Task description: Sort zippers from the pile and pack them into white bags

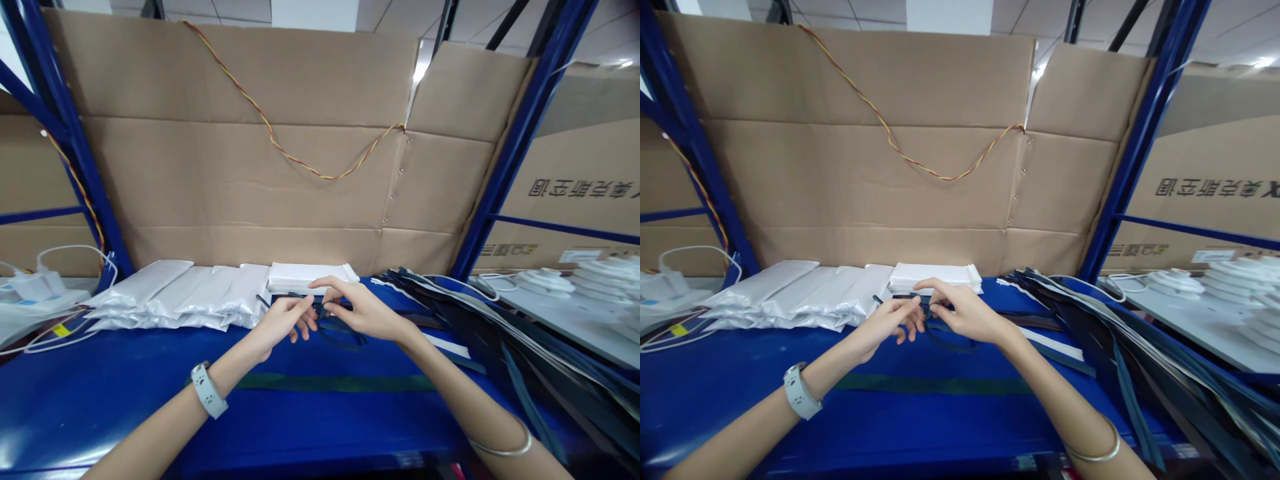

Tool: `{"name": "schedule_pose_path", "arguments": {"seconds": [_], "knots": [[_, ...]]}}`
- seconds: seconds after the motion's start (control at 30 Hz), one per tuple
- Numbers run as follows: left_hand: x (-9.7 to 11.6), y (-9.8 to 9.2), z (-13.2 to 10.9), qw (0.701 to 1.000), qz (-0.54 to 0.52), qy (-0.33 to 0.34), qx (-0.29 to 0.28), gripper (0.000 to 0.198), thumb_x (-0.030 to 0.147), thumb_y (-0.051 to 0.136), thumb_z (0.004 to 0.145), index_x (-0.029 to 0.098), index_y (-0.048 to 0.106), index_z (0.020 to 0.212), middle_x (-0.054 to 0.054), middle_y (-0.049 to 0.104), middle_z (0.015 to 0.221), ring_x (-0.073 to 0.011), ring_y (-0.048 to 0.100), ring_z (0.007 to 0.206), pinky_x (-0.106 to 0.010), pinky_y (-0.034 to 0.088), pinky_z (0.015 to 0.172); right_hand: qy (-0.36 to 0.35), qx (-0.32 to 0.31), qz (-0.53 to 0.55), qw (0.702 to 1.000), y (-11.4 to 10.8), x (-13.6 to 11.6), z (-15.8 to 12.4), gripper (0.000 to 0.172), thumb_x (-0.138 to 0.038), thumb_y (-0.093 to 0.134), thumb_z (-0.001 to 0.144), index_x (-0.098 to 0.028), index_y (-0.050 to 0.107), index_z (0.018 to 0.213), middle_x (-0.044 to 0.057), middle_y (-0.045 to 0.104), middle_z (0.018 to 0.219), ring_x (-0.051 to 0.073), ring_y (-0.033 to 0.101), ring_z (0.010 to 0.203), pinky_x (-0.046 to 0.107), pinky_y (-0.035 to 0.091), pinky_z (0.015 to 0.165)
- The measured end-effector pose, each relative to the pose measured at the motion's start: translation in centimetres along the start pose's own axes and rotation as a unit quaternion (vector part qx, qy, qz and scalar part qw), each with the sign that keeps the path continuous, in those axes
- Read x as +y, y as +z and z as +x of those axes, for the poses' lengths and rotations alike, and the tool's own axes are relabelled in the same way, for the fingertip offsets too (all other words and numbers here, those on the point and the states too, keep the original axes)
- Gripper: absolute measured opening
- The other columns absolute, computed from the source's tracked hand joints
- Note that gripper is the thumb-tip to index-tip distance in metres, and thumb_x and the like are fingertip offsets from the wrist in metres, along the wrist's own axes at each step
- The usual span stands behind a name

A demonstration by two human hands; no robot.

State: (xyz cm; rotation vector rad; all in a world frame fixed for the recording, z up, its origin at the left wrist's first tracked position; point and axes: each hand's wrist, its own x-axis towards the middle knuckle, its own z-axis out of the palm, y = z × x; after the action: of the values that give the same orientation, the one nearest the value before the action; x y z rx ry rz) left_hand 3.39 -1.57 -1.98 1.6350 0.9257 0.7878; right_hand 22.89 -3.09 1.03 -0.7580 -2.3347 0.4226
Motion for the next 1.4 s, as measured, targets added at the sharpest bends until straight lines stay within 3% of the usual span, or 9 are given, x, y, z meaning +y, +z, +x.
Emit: {"name": "schedule_pose_path", "arguments": {"seconds": [0.2, 0.4, 0.6, 0.8, 0.97, 1.1, 1.23, 1.3, 1.4], "knots": [[-0.4, -0.2, -0.2, 0.999, -0.044, -0.024, 0.01, 0.034, 0.047, 0.052, 0.082, 0.013, 0.056, 0.075, -0.001, 0.056, 0.065, -0.0075, 0.048, 0.05, -0.02, 0.029, 0.042, -0.083, 0.006, -0.227, 0.97, 1.6, -0.2, 0.1, 0.049, -0.005, 0.04, 0.084, -0.023, 0.045, 0.129, 0.007, 0.066, 0.089, 0.019, 0.057, 0.08, 0.033, 0.038, 0.076], [-0.4, -0.5, -0.3, 0.993, -0.116, -0.003, -0.011, 0.025, 0.039, 0.059, 0.08, 0.015, 0.054, 0.08, -0.001, 0.057, 0.075, -0.0071, 0.048, 0.056, -0.02, 0.031, 0.046, -0.094, 0.039, -0.261, 0.96, 1.7, 0.3, -0.1, 0.047, -0.006, 0.038, 0.086, -0.022, 0.044, 0.129, 0.007, 0.066, 0.09, 0.019, 0.056, 0.077, 0.032, 0.037, 0.074], [-0.4, -0.2, -0.3, 0.996, -0.08, 0.043, -0.026, 0.027, 0.041, 0.055, 0.082, 0.014, 0.054, 0.079, -0.001, 0.057, 0.075, -0.0067, 0.047, 0.055, -0.02, 0.033, 0.048, -0.03, 0.109, -0.192, 0.975, 1.8, 0.5, -0.2, 0.042, -0.014, 0.039, 0.088, -0.024, 0.043, 0.128, 0.007, 0.066, 0.094, 0.021, 0.058, 0.085, 0.033, 0.039, 0.076], [-0.3, -0.1, -0.2, 0.995, 0.061, 0.075, -0.022, 0.028, 0.041, 0.049, 0.085, 0.015, 0.053, 0.074, -0.001, 0.057, 0.067, -0.0093, 0.049, 0.054, -0.021, 0.034, 0.048, -0.01, 0.103, -0.117, 0.988, 2.0, -0.2, -0.2, 0.042, -0.014, 0.041, 0.086, -0.026, 0.045, 0.126, 0.003, 0.066, 0.085, 0.018, 0.059, 0.078, 0.032, 0.041, 0.076], [1.0, -0.3, -0.1, 0.955, 0.249, 0.161, 0.023, 0.021, 0.032, 0.046, 0.086, 0.017, 0.056, 0.074, 0.0, 0.061, 0.068, -0.0118, 0.052, 0.059, -0.024, 0.037, 0.057, 0.034, 0.127, 0.003, 0.991, 0.7, -1.8, -0.2, 0.047, -0.015, 0.046, 0.083, -0.026, 0.041, 0.129, -0.001, 0.062, 0.072, 0.016, 0.058, 0.068, 0.031, 0.045, 0.072], [0.9, -0.9, 0.1, 0.925, 0.333, 0.175, 0.043, 0.021, 0.028, 0.045, 0.086, 0.018, 0.057, 0.072, 0.0, 0.062, 0.066, -0.012, 0.051, 0.057, -0.024, 0.034, 0.057, 0.048, 0.298, 0.052, 0.952, -3.7, -2.7, -0.8, 0.048, -0.018, 0.049, 0.081, -0.024, 0.039, 0.128, -0.001, 0.057, 0.069, 0.015, 0.057, 0.061, 0.031, 0.046, 0.066], [0.2, -3.9, 0.0, 0.909, 0.387, 0.143, 0.062, 0.019, 0.028, 0.046, 0.085, 0.018, 0.058, 0.074, 0.0, 0.062, 0.065, -0.0127, 0.053, 0.057, -0.024, 0.033, 0.057, -0.005, 0.523, 0.049, 0.851, -10.3, -1.4, -3.0, 0.047, -0.012, 0.053, 0.073, -0.023, 0.045, 0.118, -0.003, 0.052, 0.067, 0.01, 0.051, 0.052, 0.027, 0.043, 0.058], [0.5, -5.8, -0.7, 0.892, 0.419, 0.141, 0.09, 0.019, 0.029, 0.045, 0.085, 0.018, 0.058, 0.075, 0.0, 0.062, 0.066, -0.0132, 0.053, 0.059, -0.024, 0.034, 0.058, -0.016, 0.586, 0.045, 0.809, -12.7, 0.0, -4.6, 0.043, -0.009, 0.054, 0.069, -0.023, 0.049, 0.11, -0.003, 0.05, 0.066, 0.009, 0.047, 0.048, 0.027, 0.04, 0.053], [1.8, -8.0, -2.8, 0.869, 0.464, 0.132, 0.115, 0.022, 0.032, 0.045, 0.085, 0.018, 0.058, 0.075, 0.0, 0.062, 0.066, -0.0135, 0.053, 0.061, -0.024, 0.033, 0.06, 0.043, 0.599, 0.05, 0.798, -13.4, 2.0, -6.9, 0.043, -0.01, 0.055, 0.07, -0.026, 0.05, 0.11, -0.005, 0.047, 0.059, 0.011, 0.047, 0.046, 0.03, 0.038, 0.052]]}}
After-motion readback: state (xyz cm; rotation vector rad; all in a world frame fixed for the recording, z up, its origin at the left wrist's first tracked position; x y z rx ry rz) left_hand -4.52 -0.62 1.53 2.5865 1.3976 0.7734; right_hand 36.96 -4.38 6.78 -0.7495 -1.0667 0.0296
